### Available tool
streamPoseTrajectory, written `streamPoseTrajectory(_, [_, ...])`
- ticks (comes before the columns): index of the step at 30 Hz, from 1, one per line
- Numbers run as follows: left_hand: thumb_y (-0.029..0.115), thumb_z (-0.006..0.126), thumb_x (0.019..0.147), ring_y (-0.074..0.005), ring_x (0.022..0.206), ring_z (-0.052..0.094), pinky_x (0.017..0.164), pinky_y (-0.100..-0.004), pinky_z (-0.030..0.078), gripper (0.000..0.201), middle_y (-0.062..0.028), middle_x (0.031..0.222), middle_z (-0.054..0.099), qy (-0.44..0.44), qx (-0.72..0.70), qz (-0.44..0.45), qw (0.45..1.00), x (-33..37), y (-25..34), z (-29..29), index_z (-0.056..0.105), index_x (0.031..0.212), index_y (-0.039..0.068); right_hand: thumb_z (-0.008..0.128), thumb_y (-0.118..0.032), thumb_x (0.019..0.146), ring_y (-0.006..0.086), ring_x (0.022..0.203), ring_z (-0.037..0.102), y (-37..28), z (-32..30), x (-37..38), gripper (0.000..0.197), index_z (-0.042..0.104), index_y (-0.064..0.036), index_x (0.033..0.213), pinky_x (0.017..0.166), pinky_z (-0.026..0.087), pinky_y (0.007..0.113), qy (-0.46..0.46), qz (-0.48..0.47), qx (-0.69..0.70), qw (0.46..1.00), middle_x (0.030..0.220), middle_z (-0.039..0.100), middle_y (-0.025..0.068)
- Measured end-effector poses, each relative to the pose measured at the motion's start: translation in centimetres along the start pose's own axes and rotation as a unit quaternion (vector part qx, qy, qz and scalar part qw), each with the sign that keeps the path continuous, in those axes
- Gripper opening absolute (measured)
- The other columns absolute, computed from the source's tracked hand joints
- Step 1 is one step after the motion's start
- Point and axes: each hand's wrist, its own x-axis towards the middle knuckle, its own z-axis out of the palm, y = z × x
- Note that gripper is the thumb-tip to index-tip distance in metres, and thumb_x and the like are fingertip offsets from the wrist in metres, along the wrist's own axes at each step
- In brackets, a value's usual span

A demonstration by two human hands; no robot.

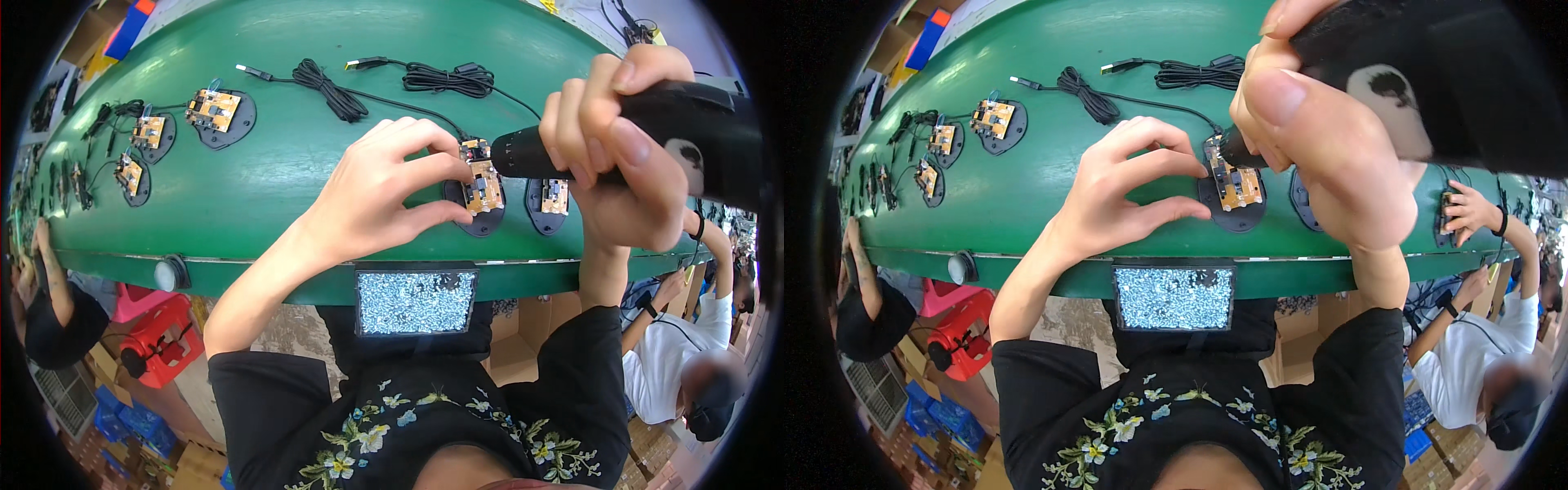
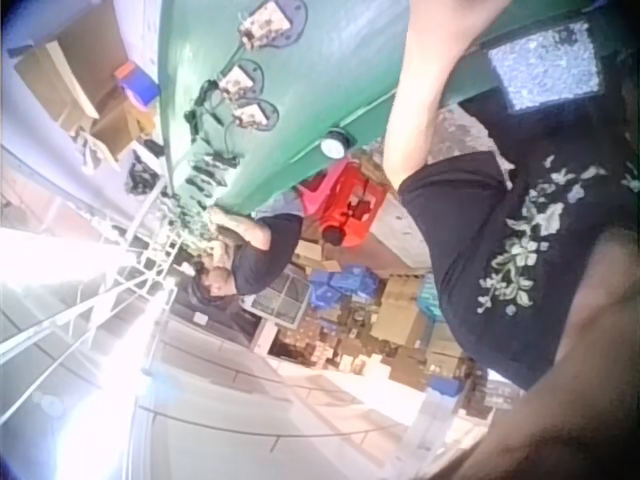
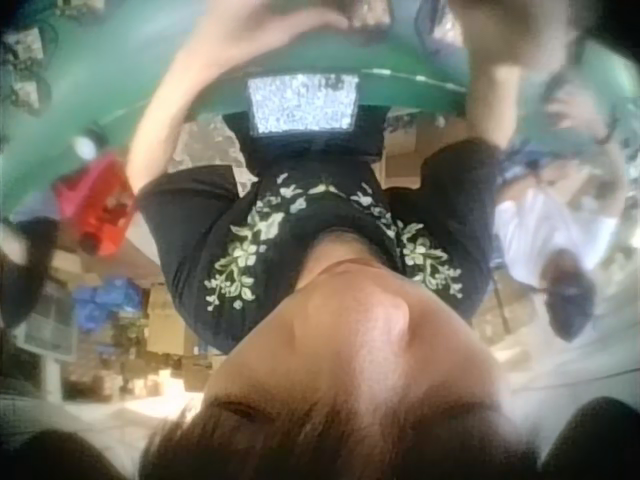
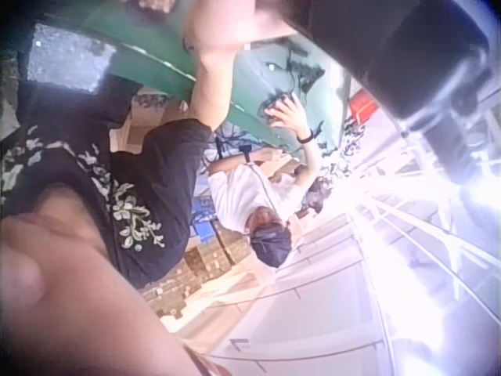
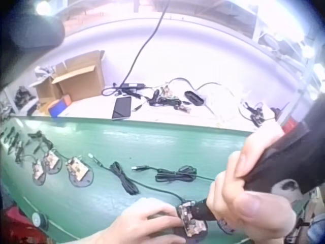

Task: The person assembles computer mouse components along a conveyor belt, picking up screws from a tray, positioning circuit boards on mouse bases, and securing them with an electric screwdriver.

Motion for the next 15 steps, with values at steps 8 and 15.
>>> streamPoseTrajectory(8, [0.016, 0.090, 0.067, -0.0278, 0.095, 0.063, 0.081, -0.0382, 0.052, 0.041, -0.0062, 0.103, 0.064, -0.017, 0.095, -0.056, 0.994, -1.0, -0.9, -1.3, 0.072, 0.104, 0.009, 0.053, -0.009, 0.088, 0.0104, 0.050, 0.038, 0.5, 2.0, 0.4, 0.030, 0.046, -0.0008, 0.116, 0.053, 0.038, 0.029, 0.018, 0.010, -0.016, 1.000, 0.068, 0.043, 0.0034])
streamPoseTrajectory(15, [0.016, 0.090, 0.069, -0.0277, 0.097, 0.064, 0.083, -0.0386, 0.053, 0.041, -0.0064, 0.104, 0.065, -0.039, 0.102, -0.055, 0.993, -1.6, -0.2, -1.0, 0.073, 0.106, 0.010, 0.053, -0.009, 0.091, 0.0100, 0.049, 0.038, 1.3, 2.6, -0.1, 0.022, 0.044, -0.0013, 0.109, 0.052, 0.037, 0.029, 0.006, 0.007, -0.028, 1.000, 0.068, 0.044, 0.0037])
